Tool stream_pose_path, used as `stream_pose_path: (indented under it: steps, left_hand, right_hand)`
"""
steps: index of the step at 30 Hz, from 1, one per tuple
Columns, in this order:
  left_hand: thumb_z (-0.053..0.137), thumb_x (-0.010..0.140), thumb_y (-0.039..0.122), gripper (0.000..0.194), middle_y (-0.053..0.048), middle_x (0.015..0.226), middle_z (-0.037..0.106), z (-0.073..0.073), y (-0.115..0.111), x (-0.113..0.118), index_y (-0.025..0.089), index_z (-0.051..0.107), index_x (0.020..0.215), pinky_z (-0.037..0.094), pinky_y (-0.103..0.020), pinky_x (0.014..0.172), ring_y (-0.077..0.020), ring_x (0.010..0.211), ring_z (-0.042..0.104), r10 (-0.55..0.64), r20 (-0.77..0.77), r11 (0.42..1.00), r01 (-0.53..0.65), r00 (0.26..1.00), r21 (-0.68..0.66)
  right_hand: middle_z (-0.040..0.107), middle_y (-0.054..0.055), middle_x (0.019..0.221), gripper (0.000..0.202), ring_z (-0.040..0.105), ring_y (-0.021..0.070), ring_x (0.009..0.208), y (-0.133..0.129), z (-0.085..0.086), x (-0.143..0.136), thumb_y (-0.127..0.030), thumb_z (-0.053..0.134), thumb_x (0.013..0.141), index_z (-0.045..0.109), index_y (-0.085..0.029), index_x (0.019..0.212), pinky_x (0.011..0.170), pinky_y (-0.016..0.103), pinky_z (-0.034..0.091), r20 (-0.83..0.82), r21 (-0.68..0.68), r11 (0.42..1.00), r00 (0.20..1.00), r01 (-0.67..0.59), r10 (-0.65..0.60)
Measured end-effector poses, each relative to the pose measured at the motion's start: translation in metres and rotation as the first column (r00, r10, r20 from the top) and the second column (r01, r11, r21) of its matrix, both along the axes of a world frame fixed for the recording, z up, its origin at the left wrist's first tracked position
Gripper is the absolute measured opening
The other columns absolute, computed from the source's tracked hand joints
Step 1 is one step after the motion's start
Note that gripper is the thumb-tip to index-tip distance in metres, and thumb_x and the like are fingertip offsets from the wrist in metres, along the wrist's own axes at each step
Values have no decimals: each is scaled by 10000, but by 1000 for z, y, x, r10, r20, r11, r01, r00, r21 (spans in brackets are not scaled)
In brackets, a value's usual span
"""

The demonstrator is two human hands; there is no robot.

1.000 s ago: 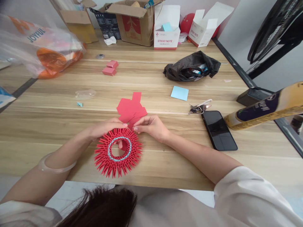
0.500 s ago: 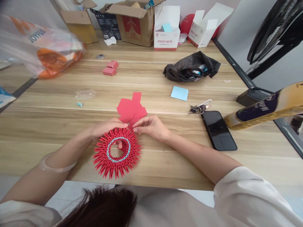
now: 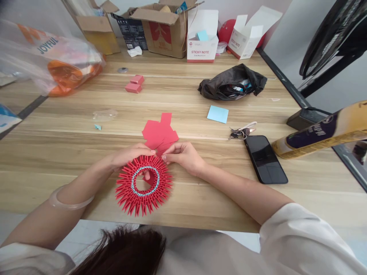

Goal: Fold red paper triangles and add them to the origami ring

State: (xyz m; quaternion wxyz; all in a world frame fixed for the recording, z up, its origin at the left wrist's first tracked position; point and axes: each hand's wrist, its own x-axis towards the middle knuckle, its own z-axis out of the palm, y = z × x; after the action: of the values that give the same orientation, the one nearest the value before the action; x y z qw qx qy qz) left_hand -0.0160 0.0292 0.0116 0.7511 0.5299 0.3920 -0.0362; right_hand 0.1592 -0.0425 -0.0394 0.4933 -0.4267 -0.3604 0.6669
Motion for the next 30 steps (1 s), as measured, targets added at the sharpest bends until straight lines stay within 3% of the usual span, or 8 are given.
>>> stream_pose_path:
  steps: [9,19,23,27,30]
  left_hand:
    - [500,808,265,244,-57,532,649,1,-1,-1,94,599,665,420,-192,353,-118,358,554,-35,4,999,34,999,22]
    - [498,761,308,219,-51,657,664,0,0,-5,117,598,724,475,-240,507,-126,502,591,-10,14,998,11,1000,-57]
    - [566,697,276,157,-16,649,636,1,0,-7,125,607,710,439,-221,523,-108,529,559,-58,25,993,55,998,101]
    - [571,728,250,168,-4,613,604,3,0,-7,101,645,752,400,-202,535,-77,516,498,-252,-39,919,252,967,303]
    - [546,756,264,195,-11,623,609,6,0,-8,97,646,756,391,-200,534,-76,518,489,-300,-69,874,303,952,380]
  right_hand:
    - [669,-1,618,96,587,84,567,-4,3,-5,-144,748,599,655,-153,578,606,248,470,-17,-13,998,998,58,-59]
    - [675,4,632,98,596,103,586,-6,5,-6,-179,756,597,658,-166,592,631,272,482,-4,-23,997,998,68,-68]
    - [679,3,637,110,598,97,595,-6,5,-7,-169,757,591,650,-166,571,632,259,481,-17,-8,997,997,75,-75]
    - [684,0,650,122,609,98,623,-6,4,-9,-168,763,581,642,-169,567,649,256,484,-43,7,997,996,75,-75]
    - [688,1,656,125,610,100,622,-6,3,-12,-171,765,577,640,-167,570,656,262,489,-48,-2,997,996,79,-79]
